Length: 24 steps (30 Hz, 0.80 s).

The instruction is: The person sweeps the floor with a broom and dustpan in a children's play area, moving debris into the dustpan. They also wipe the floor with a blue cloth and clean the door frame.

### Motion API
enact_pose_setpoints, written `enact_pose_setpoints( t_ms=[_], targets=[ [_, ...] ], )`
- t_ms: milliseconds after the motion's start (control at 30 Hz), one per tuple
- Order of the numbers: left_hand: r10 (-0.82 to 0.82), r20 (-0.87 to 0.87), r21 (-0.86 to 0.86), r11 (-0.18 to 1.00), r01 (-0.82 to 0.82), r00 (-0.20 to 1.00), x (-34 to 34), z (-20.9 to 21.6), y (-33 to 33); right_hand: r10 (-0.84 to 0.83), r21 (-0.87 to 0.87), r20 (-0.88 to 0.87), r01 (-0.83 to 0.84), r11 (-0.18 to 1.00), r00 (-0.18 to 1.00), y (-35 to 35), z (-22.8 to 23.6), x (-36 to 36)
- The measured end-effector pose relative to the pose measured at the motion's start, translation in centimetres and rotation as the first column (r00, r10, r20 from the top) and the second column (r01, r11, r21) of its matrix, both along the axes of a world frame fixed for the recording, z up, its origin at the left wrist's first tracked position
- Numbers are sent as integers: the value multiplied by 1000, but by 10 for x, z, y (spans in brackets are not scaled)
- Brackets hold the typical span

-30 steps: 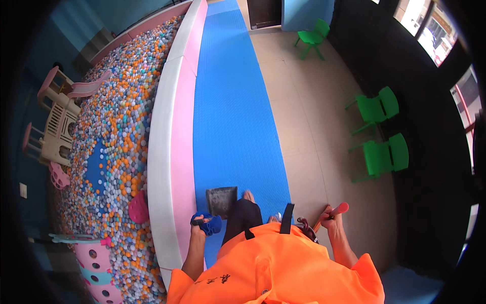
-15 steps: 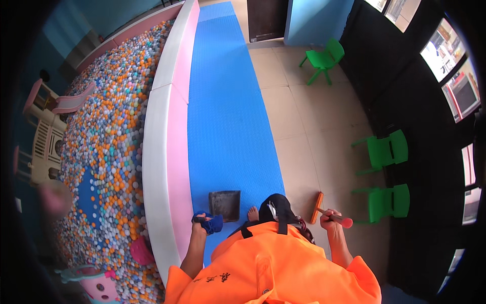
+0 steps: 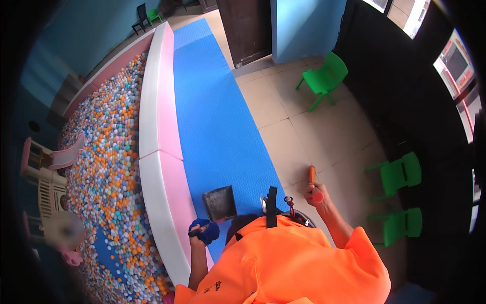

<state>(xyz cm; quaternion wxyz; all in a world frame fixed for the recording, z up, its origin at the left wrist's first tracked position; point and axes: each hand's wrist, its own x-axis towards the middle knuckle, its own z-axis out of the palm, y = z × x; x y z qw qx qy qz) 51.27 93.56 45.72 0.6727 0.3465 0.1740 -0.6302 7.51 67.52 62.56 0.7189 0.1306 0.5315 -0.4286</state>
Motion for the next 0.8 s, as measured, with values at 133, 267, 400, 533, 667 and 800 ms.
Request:
enact_pose_setpoints(
  t_ms=[133,267,400,533,667,800],
  targets=[
    [-17,42,105,994,13,999,27,45,-114,238,-219,21,-228,949,971,-103,7,34],
    [-167,-47,-155,975,158,985,106,-13,-208,210,-299,112,-168,939,971,-216,-2,97],
    [-35,32,187,982,29,999,161,8,-338,106,-228,144,-71,971,984,-314,-4,160],
    [-90,17,116,989,88,996,221,8,-439,111,-242,154,-71,968,982,-387,-21,207],
    [-122,2,213,970,119,993,287,5,-526,103,-141,171,-79,987,980,-451,-27,264],
    [-123,-15,193,973,123,992,340,19,-630,65,-44,220,-56,997,973,-542,-53,316]
  ],
)
